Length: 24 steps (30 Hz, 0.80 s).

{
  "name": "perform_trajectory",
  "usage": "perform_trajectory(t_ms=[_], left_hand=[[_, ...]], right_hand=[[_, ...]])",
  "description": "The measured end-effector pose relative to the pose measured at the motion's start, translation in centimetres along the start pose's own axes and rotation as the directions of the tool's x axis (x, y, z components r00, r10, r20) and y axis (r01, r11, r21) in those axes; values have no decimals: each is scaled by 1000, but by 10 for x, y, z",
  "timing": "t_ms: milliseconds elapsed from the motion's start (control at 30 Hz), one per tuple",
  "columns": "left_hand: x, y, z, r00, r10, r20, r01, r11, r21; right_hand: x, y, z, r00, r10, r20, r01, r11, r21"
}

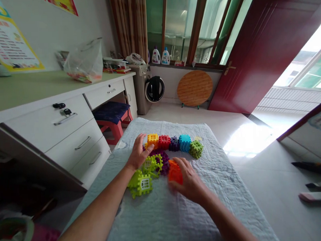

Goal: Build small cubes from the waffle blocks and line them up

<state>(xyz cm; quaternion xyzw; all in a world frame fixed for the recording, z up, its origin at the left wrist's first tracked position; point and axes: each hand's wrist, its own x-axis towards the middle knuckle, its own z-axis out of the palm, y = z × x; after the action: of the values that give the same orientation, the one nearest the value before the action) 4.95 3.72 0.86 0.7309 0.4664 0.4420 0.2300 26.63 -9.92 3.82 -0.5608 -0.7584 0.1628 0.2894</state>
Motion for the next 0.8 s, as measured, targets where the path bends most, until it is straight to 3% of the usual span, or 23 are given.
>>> perform_trajectory(t_ms=[100, 167, 267, 333, 433, 567, 733, 800], left_hand=[[2, -8, 1, 980, -129, 150, 144, 985, -91], [3, -5, -1, 959, -162, 234, 200, 968, -152], [3, 6, -5, 931, -164, 326, 238, 950, -201], [2, 14, -7, 914, -137, 381, 240, 942, -237], [-1, 26, -9, 888, -61, 456, 211, 935, -287], [-1, 38, -14, 816, 7, 578, 168, 954, -249], [3, 50, -21, 677, 162, 718, 73, 956, -285], [4, 53, -23, 668, 182, 721, 66, 951, -301]], right_hand=[[3, -3, -11, 996, -86, 23, 82, 983, 162], [12, 12, -26, 994, -23, -106, 43, 980, 194], [36, 53, -49, 897, 174, -406, -114, 979, 167], [56, 84, -61, 837, 298, -460, -260, 955, 144], [81, 117, -72, 864, 434, -254, -405, 900, 160], [100, 128, -78, 885, 466, 27, -465, 875, 138], [110, 114, -81, 846, 512, 145, -523, 852, 40], [112, 107, -80, 859, 481, 176, -488, 873, -1]])
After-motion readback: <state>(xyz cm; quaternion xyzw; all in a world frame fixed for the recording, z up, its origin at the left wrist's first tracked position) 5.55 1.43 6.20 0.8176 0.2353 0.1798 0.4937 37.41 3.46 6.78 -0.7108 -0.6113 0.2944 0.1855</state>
